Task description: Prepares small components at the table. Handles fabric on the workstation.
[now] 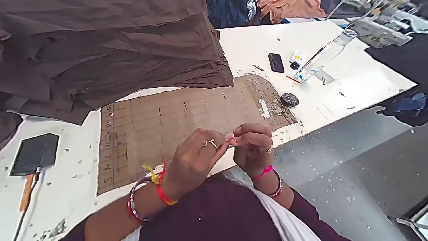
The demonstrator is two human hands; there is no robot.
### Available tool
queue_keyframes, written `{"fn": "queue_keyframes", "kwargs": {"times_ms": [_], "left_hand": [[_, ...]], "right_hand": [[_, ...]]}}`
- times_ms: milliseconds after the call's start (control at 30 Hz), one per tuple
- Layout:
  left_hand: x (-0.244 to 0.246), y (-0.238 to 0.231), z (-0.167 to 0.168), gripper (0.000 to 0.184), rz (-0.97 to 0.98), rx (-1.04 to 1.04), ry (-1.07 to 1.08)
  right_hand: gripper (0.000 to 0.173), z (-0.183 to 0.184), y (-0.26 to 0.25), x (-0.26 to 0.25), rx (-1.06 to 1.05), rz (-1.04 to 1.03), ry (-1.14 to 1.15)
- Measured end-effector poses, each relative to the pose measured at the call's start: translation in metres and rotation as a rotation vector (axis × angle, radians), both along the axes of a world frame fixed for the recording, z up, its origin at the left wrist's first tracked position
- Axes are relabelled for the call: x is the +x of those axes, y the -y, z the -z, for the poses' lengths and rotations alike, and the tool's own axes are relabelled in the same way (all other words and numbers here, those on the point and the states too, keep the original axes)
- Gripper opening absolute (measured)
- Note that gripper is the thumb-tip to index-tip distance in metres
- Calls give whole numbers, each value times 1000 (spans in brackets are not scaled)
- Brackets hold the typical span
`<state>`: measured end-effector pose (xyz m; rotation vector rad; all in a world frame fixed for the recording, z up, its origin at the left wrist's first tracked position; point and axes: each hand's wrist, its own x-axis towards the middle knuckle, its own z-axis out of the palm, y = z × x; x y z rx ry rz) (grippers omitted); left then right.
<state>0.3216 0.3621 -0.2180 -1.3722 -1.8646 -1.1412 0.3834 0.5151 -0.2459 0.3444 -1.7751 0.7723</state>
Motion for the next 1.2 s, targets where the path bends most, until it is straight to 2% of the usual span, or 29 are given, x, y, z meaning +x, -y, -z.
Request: {"fn": "queue_keyframes", "kwargs": {"times_ms": [100,233,333,433,633,800,1033,1200], "left_hand": [[-1,1,-1,13,-12,-13,-41],[-1,0,0,12,-10,-19,-42],[0,-2,0,15,41,-7,104],[1,-3,-1,18,102,-1,214],[1,-2,1,28,197,-105,397],[7,-4,0,21,334,7,535],[14,-4,-1,18,411,23,670],[17,-5,-2,13,476,14,864]], "right_hand": [[16,2,0,-2,-56,-53,13],[3,0,-3,-1,16,20,-7],[3,0,-6,-1,49,48,-48],[7,1,-8,-2,-5,37,-33],[10,5,-14,-5,-96,78,-18],[13,1,-18,-4,29,139,-52],[10,4,-25,-3,100,59,-84],[11,11,-31,-5,168,47,-127]]}}
